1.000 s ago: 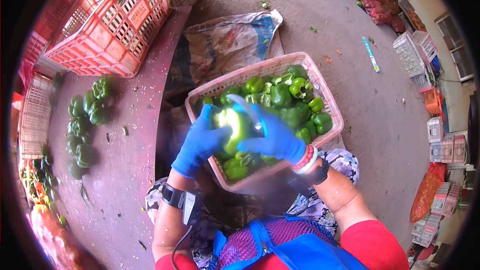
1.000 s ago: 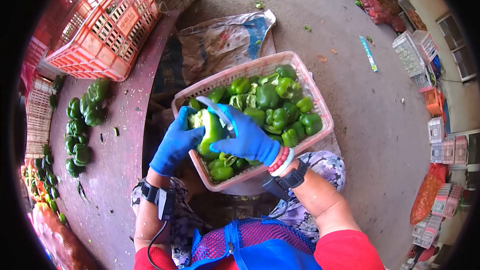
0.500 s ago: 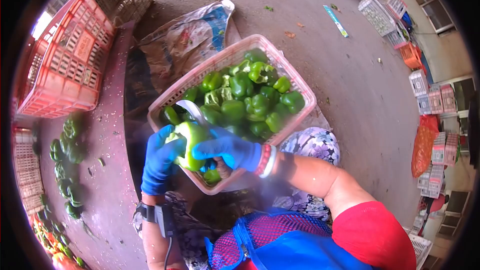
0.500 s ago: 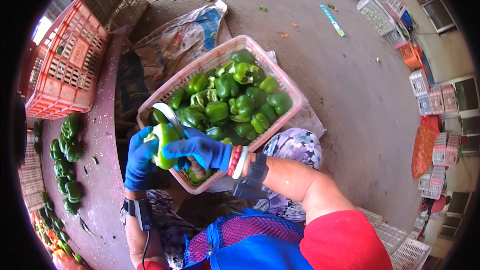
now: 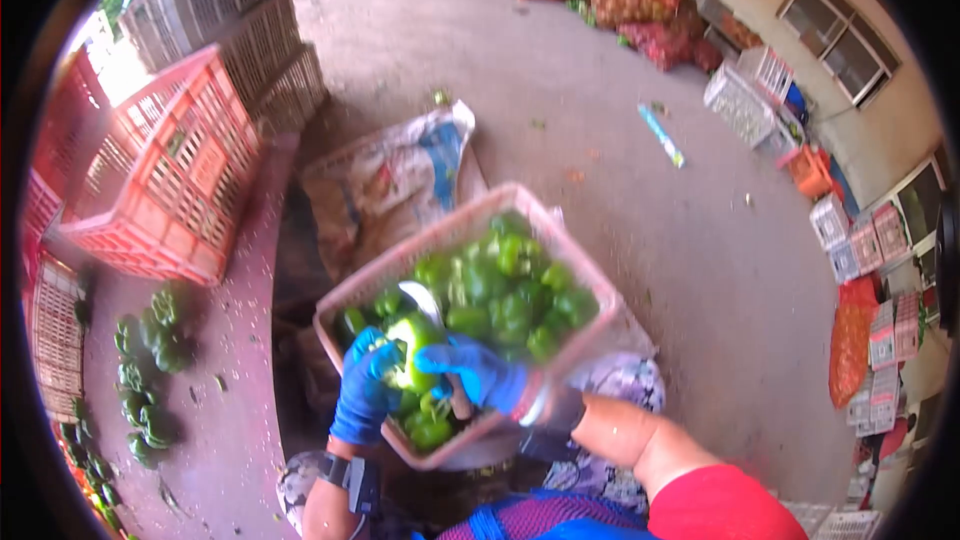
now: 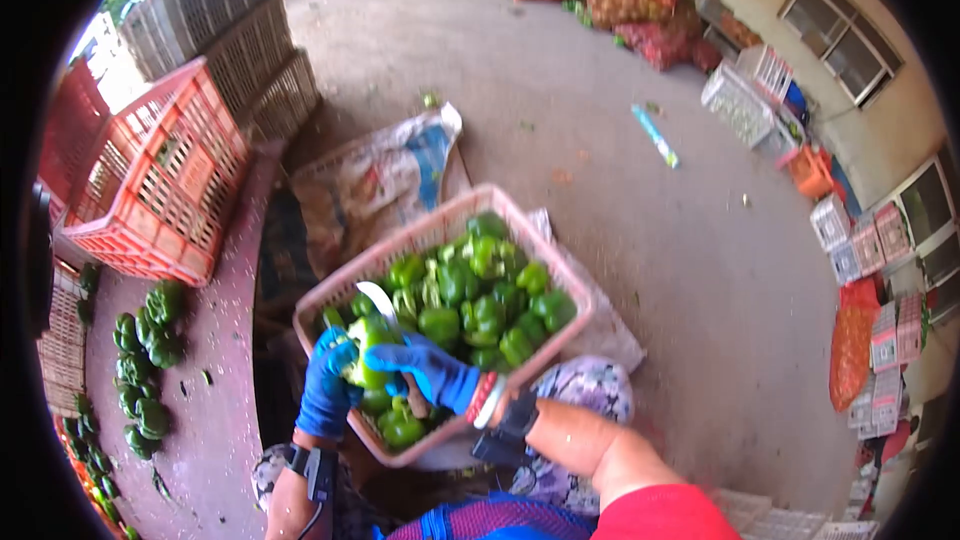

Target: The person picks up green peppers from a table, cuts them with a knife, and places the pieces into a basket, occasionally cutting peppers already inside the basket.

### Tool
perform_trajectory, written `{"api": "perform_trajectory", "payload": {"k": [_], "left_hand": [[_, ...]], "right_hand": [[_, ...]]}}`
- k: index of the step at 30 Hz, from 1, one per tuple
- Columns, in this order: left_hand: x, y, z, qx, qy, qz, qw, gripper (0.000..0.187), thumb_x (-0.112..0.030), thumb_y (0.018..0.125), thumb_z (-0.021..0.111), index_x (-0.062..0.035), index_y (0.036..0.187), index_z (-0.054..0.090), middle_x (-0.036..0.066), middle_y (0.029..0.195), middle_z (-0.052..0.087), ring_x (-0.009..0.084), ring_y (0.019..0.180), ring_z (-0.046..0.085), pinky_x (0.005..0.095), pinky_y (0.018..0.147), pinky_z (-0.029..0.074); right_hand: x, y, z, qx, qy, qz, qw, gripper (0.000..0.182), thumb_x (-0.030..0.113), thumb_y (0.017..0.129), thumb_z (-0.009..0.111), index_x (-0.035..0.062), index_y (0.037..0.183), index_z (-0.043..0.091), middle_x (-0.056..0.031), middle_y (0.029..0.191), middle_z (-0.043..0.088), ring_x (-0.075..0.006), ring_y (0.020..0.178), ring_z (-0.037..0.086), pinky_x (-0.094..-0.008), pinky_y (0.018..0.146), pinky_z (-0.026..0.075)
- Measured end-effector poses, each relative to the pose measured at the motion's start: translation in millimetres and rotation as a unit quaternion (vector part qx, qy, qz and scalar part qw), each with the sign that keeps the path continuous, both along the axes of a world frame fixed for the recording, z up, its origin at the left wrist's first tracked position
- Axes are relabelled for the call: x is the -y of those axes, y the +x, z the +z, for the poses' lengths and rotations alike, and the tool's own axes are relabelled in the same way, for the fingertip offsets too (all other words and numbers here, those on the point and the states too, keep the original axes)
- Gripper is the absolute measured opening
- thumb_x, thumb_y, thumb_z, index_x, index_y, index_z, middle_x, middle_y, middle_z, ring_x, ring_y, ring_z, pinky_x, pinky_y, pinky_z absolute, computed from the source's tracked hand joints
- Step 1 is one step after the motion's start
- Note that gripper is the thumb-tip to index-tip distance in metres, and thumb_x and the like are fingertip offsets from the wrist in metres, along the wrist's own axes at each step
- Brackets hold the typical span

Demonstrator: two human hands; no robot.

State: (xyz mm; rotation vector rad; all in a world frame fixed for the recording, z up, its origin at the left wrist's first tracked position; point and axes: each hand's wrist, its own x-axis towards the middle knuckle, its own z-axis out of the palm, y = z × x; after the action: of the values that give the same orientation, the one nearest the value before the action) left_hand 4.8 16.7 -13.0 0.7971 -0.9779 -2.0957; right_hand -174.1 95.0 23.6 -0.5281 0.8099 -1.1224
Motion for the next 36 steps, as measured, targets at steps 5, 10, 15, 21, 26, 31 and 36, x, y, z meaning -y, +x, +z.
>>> {"api": "perform_trajectory", "payload": {"k": [5, 10, 15, 21, 26, 31, 36], "left_hand": [[-7, -27, 1, 0.278, -0.37, 0.135, 0.876, 0.021, -0.018, 0.087, 0.069, -0.0004, 0.097, 0.063, 0.007, 0.077, 0.063, 0.0132, 0.065, 0.052, 0.0316, 0.061, 0.046], [-2, -19, 19, 0.146, -0.036, -0.004, 0.989, 0.017, -0.023, 0.092, 0.066, -0.0082, 0.097, 0.06, -0.002, 0.076, 0.059, 0.0099, 0.057, 0.054, 0.0241, 0.048, 0.042], [11, -15, 32, 0.269, -0.13, -0.114, 0.948, 0.039, -0.036, 0.091, 0.07, -0.0025, 0.109, 0.063, -0.001, 0.077, 0.061, 0.0076, 0.055, 0.054, 0.0259, 0.046, 0.043], [-5, -25, 19, 0.35, -0.454, 0.048, 0.818, 0.033, -0.037, 0.086, 0.071, -0.0049, 0.092, 0.067, 0.02, 0.075, 0.065, 0.0382, 0.067, 0.064, 0.043, 0.061, 0.049], [-7, -21, 17, 0.329, -0.437, 0.084, 0.833, 0.024, -0.028, 0.091, 0.07, -0.0047, 0.091, 0.063, 0.006, 0.078, 0.064, 0.0172, 0.067, 0.061, 0.033, 0.061, 0.048], [5, -27, -1, 0.093, -0.097, 0.185, 0.973, 0.022, -0.029, 0.099, 0.062, -0.0089, 0.09, 0.059, -0.004, 0.074, 0.054, 0.0048, 0.061, 0.049, 0.0225, 0.053, 0.041], [22, -21, 23, 0.109, -0.033, 0.243, 0.963, 0.02, -0.03, 0.1, 0.061, -0.0116, 0.095, 0.054, -0.001, 0.073, 0.054, 0.0072, 0.056, 0.053, 0.0236, 0.049, 0.046]], "right_hand": [[5, -8, -26, -0.016, -0.006, -0.002, 1.0, 0.037, 0.036, 0.088, 0.071, 0.0098, 0.111, 0.061, 0.0014, 0.085, 0.062, -0.0078, 0.067, 0.056, -0.0226, 0.057, 0.046], [-4, -21, -22, 0.022, 0.053, -0.003, 0.998, 0.04, 0.036, 0.089, 0.073, 0.0079, 0.115, 0.062, -0.0003, 0.088, 0.064, -0.009, 0.068, 0.059, -0.0251, 0.059, 0.05], [-4, -19, 4, -0.043, 0.036, -0.017, 0.998, 0.041, 0.035, 0.09, 0.072, 0.0059, 0.117, 0.062, -0.0016, 0.087, 0.064, -0.01, 0.067, 0.059, -0.0249, 0.058, 0.05], [-4, -21, -9, -0.073, -0.003, 0.014, 0.997, 0.048, 0.035, 0.09, 0.072, 0.0047, 0.125, 0.057, -0.0018, 0.098, 0.063, -0.0095, 0.081, 0.06, -0.0228, 0.064, 0.049], [-6, -19, -14, -0.062, -0.035, -0.002, 0.997, 0.047, 0.034, 0.088, 0.072, 0.0057, 0.123, 0.058, -0.0016, 0.095, 0.063, -0.0092, 0.076, 0.059, -0.0226, 0.063, 0.048], [-10, -6, 32, -0.11, 0.007, 0.023, 0.994, 0.055, 0.035, 0.085, 0.075, 0.0064, 0.128, 0.056, -0.0013, 0.095, 0.064, -0.0081, 0.074, 0.058, -0.0223, 0.063, 0.048], [-16, -14, 48, -0.238, -0.087, -0.039, 0.967, 0.095, 0.033, 0.082, 0.077, 0.0035, 0.156, 0.026, -0.0001, 0.103, 0.065, -0.0109, 0.084, 0.062, -0.0281, 0.073, 0.053]]}}
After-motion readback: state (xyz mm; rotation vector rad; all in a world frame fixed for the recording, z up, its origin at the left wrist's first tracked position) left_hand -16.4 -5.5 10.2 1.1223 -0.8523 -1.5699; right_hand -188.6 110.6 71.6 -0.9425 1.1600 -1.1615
